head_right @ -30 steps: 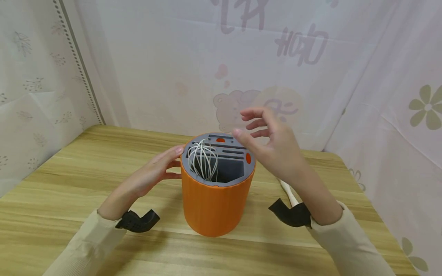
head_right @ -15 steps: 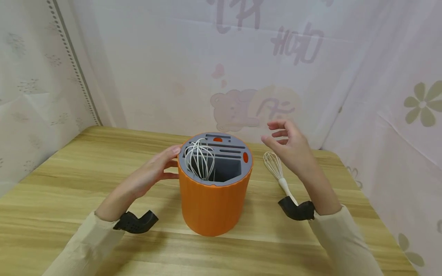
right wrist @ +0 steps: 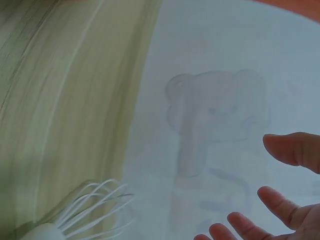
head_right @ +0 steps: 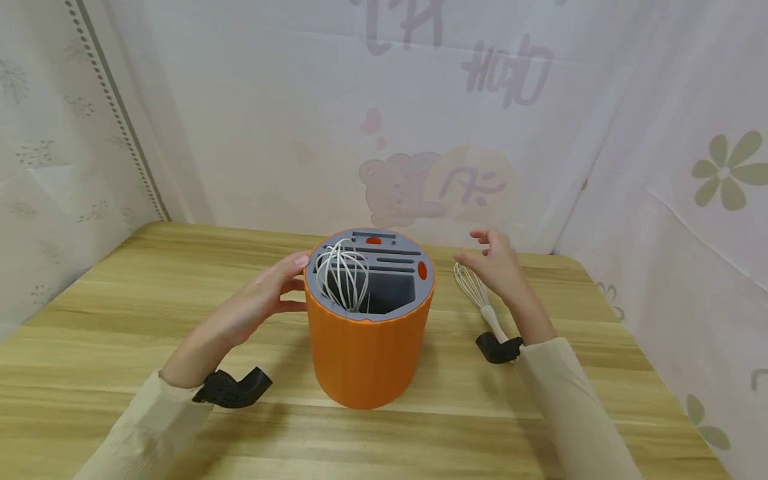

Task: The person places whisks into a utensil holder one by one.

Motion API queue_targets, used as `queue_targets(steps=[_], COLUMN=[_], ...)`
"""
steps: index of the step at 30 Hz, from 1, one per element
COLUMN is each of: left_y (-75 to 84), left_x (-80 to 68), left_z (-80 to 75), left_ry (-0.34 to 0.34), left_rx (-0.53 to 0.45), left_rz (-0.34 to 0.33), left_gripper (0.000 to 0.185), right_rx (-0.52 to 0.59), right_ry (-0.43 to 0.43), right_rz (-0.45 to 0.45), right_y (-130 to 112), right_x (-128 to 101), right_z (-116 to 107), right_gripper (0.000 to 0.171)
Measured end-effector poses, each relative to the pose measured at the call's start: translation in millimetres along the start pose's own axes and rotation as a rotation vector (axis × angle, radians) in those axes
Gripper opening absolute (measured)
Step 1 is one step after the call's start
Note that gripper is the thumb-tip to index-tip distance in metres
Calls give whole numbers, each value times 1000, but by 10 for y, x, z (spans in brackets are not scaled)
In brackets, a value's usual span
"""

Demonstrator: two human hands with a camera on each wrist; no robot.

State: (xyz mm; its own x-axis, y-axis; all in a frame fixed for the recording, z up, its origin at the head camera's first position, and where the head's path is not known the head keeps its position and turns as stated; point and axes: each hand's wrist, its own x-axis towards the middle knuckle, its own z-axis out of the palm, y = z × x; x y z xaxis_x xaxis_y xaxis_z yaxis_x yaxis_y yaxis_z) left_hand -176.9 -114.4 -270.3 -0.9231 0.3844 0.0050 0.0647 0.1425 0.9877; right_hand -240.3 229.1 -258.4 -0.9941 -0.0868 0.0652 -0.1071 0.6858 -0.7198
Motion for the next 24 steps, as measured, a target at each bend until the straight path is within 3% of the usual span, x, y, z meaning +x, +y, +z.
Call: queue_targets(steps=[12,24], left_y=[-5,-3], left_x=[-4,-5], left_z=[-8,-10], left_ry=[5,4], left_rx=[1,5], left_rz=[-6,-7], left_gripper=[50,51], right_rx=[-43,-135], right_ry=[-99,-207], right_rz=[139,234], right_y=[410,606], right_x=[293,416], right_z=[97,236], right_gripper=[79,87])
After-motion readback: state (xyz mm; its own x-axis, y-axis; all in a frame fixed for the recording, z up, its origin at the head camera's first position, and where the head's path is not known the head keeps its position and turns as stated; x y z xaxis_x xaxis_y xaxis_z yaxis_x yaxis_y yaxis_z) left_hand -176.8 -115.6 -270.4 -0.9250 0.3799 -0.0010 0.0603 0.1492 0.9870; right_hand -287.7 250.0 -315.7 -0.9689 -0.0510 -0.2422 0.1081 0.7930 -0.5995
